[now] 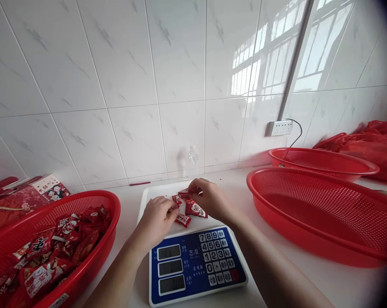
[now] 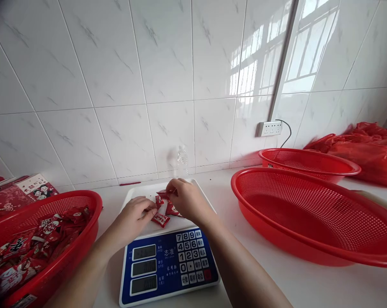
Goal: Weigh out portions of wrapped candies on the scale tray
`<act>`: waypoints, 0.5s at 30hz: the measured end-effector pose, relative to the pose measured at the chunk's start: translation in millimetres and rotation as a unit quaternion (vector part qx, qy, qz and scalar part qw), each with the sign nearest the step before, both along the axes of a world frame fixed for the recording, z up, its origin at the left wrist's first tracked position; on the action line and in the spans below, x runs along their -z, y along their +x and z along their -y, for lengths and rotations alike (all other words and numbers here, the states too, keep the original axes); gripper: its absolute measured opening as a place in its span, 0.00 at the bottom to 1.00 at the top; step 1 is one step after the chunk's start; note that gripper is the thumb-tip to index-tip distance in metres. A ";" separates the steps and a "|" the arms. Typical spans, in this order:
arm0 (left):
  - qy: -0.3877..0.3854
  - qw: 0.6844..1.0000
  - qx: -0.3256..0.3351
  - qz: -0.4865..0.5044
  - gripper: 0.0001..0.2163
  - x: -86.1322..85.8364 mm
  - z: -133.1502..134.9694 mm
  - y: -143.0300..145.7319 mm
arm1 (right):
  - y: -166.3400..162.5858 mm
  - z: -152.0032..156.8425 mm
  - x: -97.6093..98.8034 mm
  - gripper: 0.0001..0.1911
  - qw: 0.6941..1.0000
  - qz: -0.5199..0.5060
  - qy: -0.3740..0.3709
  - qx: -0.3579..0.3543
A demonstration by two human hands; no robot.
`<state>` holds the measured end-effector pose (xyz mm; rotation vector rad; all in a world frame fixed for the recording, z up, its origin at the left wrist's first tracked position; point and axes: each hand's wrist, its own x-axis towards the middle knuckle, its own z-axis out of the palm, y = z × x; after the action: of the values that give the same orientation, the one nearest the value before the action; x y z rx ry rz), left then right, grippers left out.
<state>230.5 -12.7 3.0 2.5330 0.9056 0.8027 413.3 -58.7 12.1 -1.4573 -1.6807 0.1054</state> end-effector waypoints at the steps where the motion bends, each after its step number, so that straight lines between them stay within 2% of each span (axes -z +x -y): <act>1: -0.005 1.000 0.007 -0.019 0.09 1.5 0.2 0.1 | 0.1 -0.1 1.0 0.11 1.000 0.023 -0.013 -0.007; 7: -0.020 1.000 0.010 0.000 0.05 8.6 -1.5 0.6 | 3.4 -0.7 5.4 0.18 0.972 0.203 -0.109 -0.050; 12: -0.044 0.999 0.016 0.028 0.09 7.6 -2.7 -1.4 | 2.2 -2.6 8.7 0.24 0.975 0.200 -0.076 -0.054; 15: -0.063 0.998 0.000 0.030 0.09 8.0 -3.7 -2.8 | -2.3 -3.4 9.7 0.23 0.970 0.195 -0.119 -0.087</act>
<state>227.7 -9.0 -5.1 2.3882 0.9060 0.7917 411.0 -55.3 2.3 -1.5764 -2.1789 0.1264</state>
